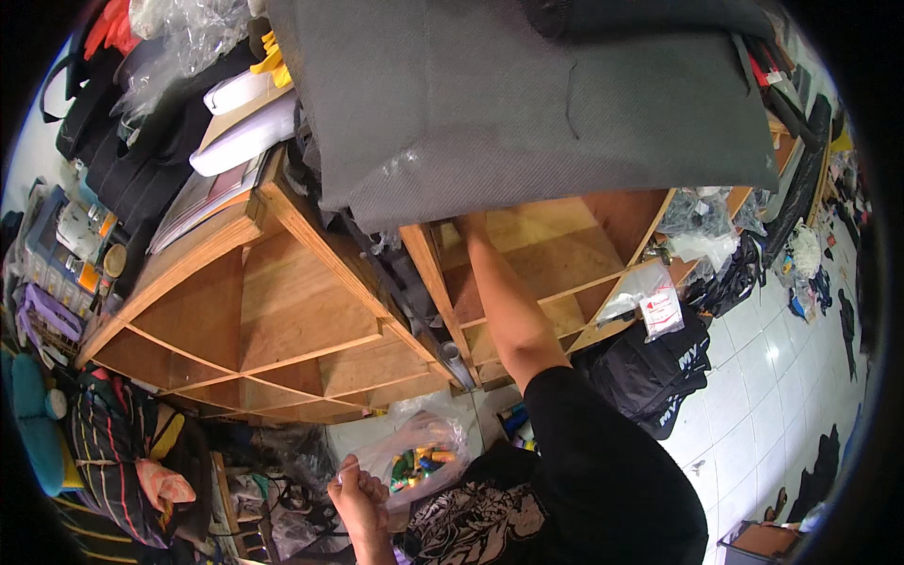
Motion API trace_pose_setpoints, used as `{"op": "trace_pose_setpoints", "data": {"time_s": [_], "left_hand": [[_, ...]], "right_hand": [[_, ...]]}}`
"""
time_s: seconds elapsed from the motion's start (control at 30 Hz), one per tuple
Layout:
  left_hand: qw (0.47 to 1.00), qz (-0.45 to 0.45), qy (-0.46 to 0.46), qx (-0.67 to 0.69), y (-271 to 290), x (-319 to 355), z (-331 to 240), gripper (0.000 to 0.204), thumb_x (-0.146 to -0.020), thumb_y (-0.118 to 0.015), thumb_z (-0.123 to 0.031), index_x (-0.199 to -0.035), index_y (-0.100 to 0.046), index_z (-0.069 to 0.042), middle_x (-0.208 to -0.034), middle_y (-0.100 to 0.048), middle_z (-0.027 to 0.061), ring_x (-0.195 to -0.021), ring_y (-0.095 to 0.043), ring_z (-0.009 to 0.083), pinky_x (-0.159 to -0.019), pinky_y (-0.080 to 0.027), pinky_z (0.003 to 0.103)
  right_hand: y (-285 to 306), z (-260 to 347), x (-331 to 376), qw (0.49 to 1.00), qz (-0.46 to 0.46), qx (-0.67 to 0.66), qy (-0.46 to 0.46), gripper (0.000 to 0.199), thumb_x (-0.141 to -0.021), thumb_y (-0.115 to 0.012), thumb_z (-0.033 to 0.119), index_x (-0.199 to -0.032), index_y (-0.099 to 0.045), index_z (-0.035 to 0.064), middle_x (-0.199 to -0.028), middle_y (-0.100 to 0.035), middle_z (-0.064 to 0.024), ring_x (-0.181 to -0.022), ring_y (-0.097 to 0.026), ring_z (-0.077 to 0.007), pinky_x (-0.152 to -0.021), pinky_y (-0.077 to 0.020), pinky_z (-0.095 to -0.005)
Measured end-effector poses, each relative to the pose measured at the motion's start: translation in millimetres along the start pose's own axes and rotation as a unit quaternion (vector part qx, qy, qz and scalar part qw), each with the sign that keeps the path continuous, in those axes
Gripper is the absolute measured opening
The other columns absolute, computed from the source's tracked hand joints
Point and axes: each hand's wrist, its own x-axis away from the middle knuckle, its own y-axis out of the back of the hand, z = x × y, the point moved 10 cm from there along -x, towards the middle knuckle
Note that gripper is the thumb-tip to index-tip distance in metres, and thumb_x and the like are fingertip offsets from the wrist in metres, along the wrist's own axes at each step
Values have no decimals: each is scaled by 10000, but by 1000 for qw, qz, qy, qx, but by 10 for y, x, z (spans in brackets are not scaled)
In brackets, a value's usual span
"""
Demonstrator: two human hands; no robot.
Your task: The person organizes thread spools by removing them one at a time from a plastic bag and placing them into a wooden shelving unit.
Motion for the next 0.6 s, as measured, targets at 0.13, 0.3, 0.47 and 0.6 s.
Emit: {"op": "trace_pose_setpoints", "data": {"time_s": [0.13,0.3,0.47,0.6], "left_hand": [[1000,4,11,2,-84,-43,29,182,-856,-532,-154,-718,-450,-69,-476,-274,-57,-364,-273,52,-329,-197,233],[1000,11,17,-11,-83,-52,-4,223,-855,-532,-159,-671,-425,-94,-470,-281,-53,-360,-291,61,-324,-216,235],[999,23,23,-32,-173,-69,37,216,-857,-521,-156,-669,-433,-94,-470,-274,-54,-357,-281,62,-326,-213,239],[999,20,25,-14,-187,-88,43,193,-854,-510,-141,-679,-445,-87,-475,-270,-57,-358,-268,56,-329,-212,241]], "right_hand": [[8,-154,-91,1000,9,-11,-16,230,-738,-614,116,-937,-598,2,-881,-640,-177,-839,-624,-239,-712,-469,-355],[-5,-69,-21,988,-28,-141,-52,241,-790,-556,122,-987,-575,-16,-929,-631,-181,-873,-598,-237,-745,-456,-344],[-55,-321,17,1000,-21,-19,5,257,-796,-546,128,-1004,-564,-22,-942,-624,-194,-883,-593,-264,-744,-456,-355],[-207,-368,98,998,38,44,-30,269,-786,-550,129,-1009,-562,-22,-949,-619,-200,-887,-588,-284,-747,-457,-363]]}}
